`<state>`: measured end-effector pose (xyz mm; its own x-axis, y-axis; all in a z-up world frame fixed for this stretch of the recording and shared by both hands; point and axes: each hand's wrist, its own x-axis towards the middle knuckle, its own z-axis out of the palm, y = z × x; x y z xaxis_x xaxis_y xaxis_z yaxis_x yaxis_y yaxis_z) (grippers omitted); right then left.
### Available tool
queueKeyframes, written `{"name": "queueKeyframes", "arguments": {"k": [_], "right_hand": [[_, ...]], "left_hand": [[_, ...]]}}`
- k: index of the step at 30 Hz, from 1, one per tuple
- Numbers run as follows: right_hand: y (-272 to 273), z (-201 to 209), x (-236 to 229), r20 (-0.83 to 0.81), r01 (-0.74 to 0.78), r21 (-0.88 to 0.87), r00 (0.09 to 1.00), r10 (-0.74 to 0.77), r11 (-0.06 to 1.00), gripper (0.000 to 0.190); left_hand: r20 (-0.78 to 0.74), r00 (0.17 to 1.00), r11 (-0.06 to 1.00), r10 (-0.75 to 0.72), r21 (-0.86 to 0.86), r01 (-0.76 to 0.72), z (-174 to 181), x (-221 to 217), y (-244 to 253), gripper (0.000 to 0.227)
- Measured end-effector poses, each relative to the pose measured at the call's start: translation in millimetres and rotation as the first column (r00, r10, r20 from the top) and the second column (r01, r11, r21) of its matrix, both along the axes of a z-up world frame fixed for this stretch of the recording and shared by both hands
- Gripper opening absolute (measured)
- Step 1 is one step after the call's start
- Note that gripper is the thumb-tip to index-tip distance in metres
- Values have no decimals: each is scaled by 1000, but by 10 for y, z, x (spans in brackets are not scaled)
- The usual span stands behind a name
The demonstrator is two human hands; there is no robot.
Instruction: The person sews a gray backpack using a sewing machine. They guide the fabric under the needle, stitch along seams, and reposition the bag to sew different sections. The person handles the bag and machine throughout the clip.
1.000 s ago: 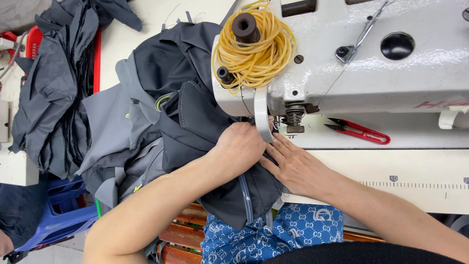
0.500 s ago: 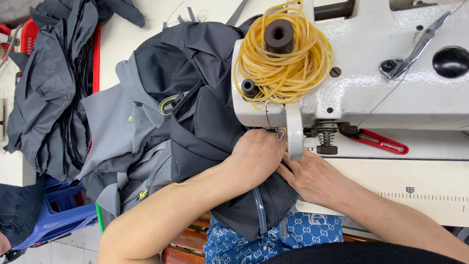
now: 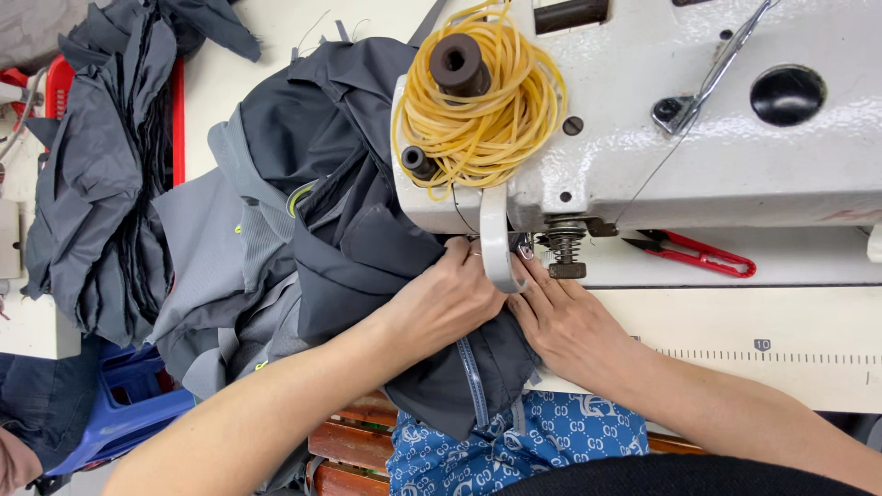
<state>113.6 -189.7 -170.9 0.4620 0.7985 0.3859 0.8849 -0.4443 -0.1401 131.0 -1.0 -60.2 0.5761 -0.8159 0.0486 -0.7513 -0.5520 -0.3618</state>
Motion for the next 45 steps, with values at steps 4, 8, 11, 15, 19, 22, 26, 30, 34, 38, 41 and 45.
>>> {"name": "queueKeyframes", "arguments": {"k": [4,8,11,15,19,22,26,30,34,38,41,45], "right_hand": [[7,133,-48,-65,14,-114,998,-22,993,39],[0,32,-137,-58,15,-97,998,-21,995,44],[13,104,-125,-55,31,-104,998,-37,994,42],[53,78,-171,-92,44,-103,994,-53,994,44],[32,157,-168,-87,30,-88,995,-37,996,42],[36,182,-180,-98,25,-84,995,-33,996,45],[22,225,-176,-179,20,-81,983,-35,997,49],[1,201,-168,-180,19,-83,983,-33,996,53],[-28,164,-175,-185,19,-87,982,-34,996,57],[-43,166,-182,-181,13,-106,983,-32,994,57],[-16,106,-204,-197,15,-131,980,-41,991,60],[13,17,-267,-181,32,-184,981,-66,982,70]], "left_hand": [[-172,974,979,146,168,-118,-354,31,44,19],[-215,956,966,197,209,-152,-264,71,-47,21],[-228,949,963,219,205,-173,-174,13,-72,22],[-227,952,976,206,122,-182,-158,-26,-28,24],[-126,983,985,131,128,-115,-105,-45,-62,20],[-136,974,974,184,158,-162,-366,-94,-5,20],[-224,935,950,274,216,-226,-615,-60,-12,20],[-290,915,960,279,98,-262,-562,-10,3,24],[-275,934,973,230,37,-229,-401,37,19,30],[-276,939,968,205,-82,-235,-348,67,-57,25],[-299,881,914,368,-56,-401,-250,-8,-109,29],[-551,674,817,492,25,-576,-585,89,-12,19]]}}
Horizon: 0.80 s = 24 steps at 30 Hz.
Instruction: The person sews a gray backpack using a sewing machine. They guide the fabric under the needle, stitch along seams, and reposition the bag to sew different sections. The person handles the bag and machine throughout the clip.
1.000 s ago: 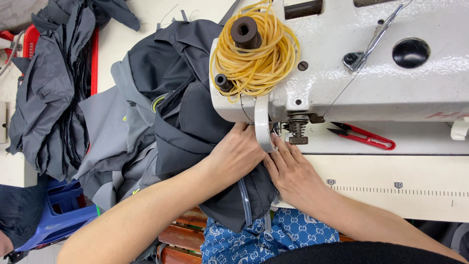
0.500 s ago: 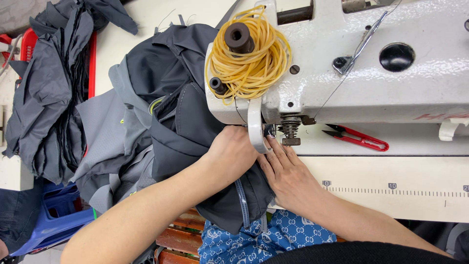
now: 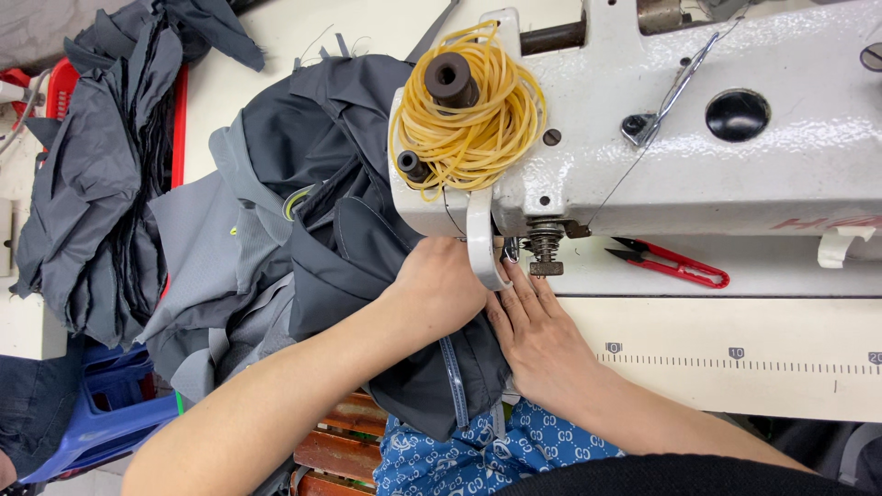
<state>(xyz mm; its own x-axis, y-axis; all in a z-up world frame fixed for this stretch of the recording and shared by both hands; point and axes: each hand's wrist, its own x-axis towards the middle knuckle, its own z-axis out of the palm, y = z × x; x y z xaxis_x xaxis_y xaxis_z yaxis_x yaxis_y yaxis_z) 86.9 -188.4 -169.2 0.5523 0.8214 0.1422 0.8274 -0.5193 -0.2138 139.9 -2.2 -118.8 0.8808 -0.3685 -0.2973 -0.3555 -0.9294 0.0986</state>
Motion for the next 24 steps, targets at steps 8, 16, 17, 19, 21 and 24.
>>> {"name": "queueKeyframes", "arguments": {"k": [8,16,17,19,21,24], "right_hand": [[112,44,-11,27,9,64,1000,-11,998,51],[221,134,40,108,30,26,994,-33,999,40],[217,139,45,118,36,26,992,-39,999,43],[236,72,56,107,44,9,993,-45,999,42],[228,4,60,92,51,-6,995,-50,999,40],[194,-122,50,59,39,-38,998,-37,998,49]], "left_hand": [[62,997,999,-49,14,49,-169,-84,44,16],[96,995,998,-42,47,38,-220,-127,50,8],[109,993,998,-44,38,40,-232,-121,40,8],[112,993,1000,-24,10,23,-274,-98,43,9],[110,994,1000,-3,-18,5,-302,-76,35,11],[-81,982,981,170,-84,-176,-315,-50,13,19]]}}
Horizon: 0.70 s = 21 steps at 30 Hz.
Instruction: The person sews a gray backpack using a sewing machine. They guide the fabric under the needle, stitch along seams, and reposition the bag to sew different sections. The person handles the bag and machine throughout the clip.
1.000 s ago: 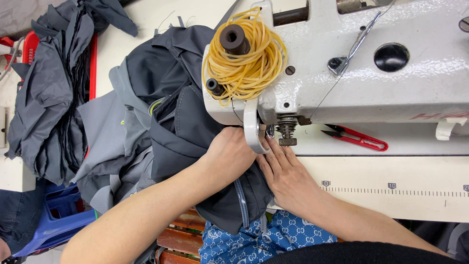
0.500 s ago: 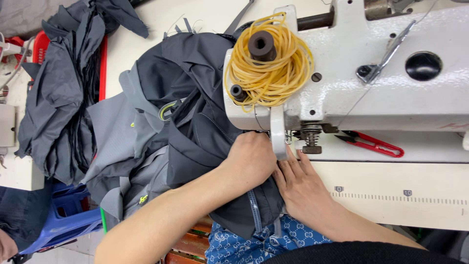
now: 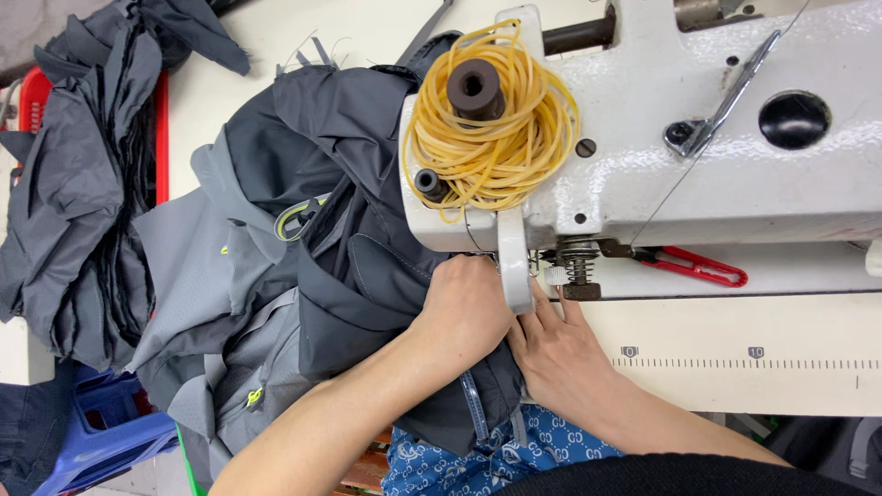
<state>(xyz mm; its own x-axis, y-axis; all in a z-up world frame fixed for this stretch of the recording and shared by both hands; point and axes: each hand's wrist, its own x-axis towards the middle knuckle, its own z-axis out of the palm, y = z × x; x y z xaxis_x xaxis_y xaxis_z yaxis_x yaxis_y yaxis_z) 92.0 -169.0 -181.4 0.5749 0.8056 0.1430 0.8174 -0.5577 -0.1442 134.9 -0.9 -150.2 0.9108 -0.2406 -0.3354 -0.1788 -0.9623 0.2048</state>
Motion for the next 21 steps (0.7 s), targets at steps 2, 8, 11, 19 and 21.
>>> {"name": "queueKeyframes", "arguments": {"k": [2,8,11,19,21], "right_hand": [[-5,-118,-2,-58,10,-43,998,-12,999,44],[28,-191,55,-39,34,-3,999,-34,999,56],[50,-233,30,-58,21,-52,998,-24,998,30],[117,-218,25,-86,54,-63,995,-59,997,30],[112,-223,13,-75,62,-59,995,-66,996,32]], "left_hand": [[53,998,999,37,-35,-35,1,19,-15,18],[44,998,995,51,-88,-47,1,57,-17,27],[89,993,994,73,-82,-65,-91,4,11,16],[244,967,998,-69,5,70,-158,-27,58,9],[211,976,998,-61,-2,63,-124,-36,39,9]]}}
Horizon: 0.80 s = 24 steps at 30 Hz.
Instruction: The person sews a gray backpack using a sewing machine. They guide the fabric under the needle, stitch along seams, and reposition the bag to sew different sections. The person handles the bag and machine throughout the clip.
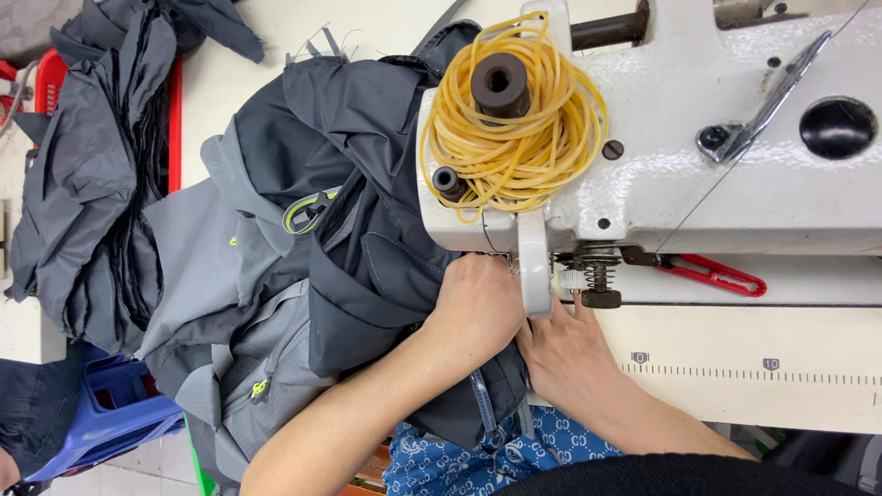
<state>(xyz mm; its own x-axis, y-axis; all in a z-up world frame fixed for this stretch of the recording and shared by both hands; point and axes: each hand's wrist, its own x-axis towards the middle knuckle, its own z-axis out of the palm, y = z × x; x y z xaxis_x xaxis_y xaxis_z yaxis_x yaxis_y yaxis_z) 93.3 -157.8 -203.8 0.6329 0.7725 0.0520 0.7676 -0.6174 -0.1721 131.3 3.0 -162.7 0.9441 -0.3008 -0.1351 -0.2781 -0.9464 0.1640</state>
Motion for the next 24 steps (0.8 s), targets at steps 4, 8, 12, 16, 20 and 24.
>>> {"name": "queueKeyframes", "arguments": {"k": [4,8,12,16,20,24], "right_hand": [[-40,3,1,0,-16,41,1000,16,999,28],[-117,341,48,97,-57,28,994,54,998,22],[-149,403,9,148,-27,145,989,5,989,48],[-96,335,-54,121,-9,159,993,-11,987,40],[-37,354,-65,132,2,154,991,-22,988,42],[24,332,-55,109,-14,191,994,-7,981,33]], "left_hand": [[12,999,998,-49,44,49,-85,-60,-31,12],[101,959,928,-264,298,224,261,-84,-82,17],[178,895,880,-410,338,335,529,-87,-58,12],[216,900,877,-379,393,275,403,-96,-13,10],[9,948,895,-319,331,298,312,-95,51,21],[65,966,949,-252,212,233,184,-102,64,12]]}}
